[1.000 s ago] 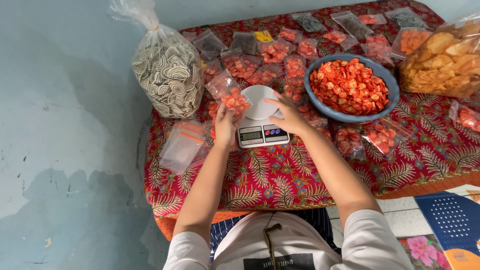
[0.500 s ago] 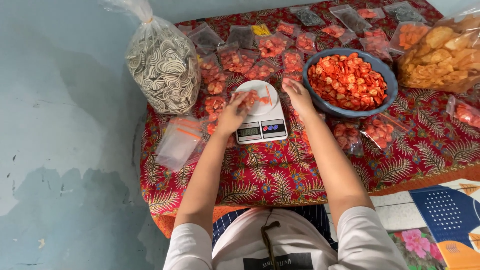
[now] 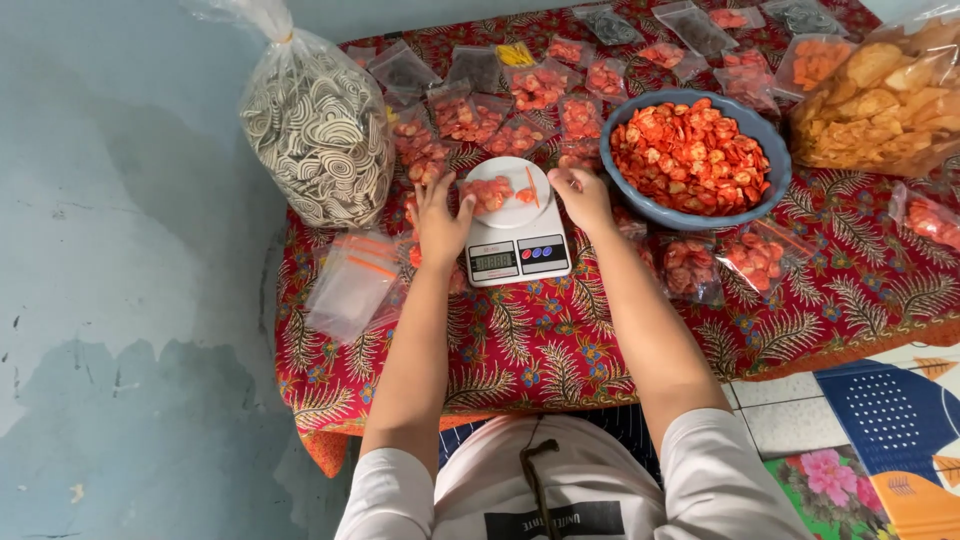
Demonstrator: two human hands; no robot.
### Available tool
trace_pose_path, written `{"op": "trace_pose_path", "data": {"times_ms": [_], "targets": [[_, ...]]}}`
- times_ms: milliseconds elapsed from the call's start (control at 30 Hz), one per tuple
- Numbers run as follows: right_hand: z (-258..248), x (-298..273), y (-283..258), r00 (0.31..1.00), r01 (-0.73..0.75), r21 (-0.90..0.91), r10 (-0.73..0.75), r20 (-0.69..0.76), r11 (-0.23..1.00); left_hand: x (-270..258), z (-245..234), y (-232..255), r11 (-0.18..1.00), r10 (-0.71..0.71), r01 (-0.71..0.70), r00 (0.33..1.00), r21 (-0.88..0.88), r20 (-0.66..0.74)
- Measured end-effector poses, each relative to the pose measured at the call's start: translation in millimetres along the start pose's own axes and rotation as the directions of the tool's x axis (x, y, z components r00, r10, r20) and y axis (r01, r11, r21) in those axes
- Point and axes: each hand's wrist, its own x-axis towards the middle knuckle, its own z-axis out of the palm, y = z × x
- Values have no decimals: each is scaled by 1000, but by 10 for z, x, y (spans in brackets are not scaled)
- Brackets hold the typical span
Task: Weighing and packaging small orange snacks into individual plastic bags using a digital scale.
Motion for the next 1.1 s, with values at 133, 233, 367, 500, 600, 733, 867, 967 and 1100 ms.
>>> {"op": "trace_pose_path", "data": {"times_ms": [133,233,367,500,600,733,867,967,1100], "targets": [[-41,-192,-241,995,87,-46,-84,60,995,43,47,-219,1000,9,-8,1000,13,-3],[-42,-195,-266,981,156,-62,-147,123,986,67,54,-310,999,-12,12,1000,32,-20],[7,-109,-199,988,78,124,-93,120,989,35,1,-283,999,5,-6,1000,43,19],[2,-40,-123,991,-117,615,55,119,780,29,25,-257,999,5,-6,999,36,39],[-232,-168,-403,978,-208,743,115,176,636,39,33,-272,1000,-10,9,997,14,71],[-405,-110,-410,967,-253,818,132,216,517,25,15,-231,1000,-10,8,996,21,87],[-511,-35,-275,985,-172,892,43,169,418,-18,-28,-114,1000,-4,4,992,2,123],[-543,17,-151,991,-126,912,5,135,390,-32,-1,-103,1000,10,-11,989,4,150],[-544,98,-14,994,-93,921,-14,106,378,-78,-26,-22,1000,25,-23,984,-15,174]]}}
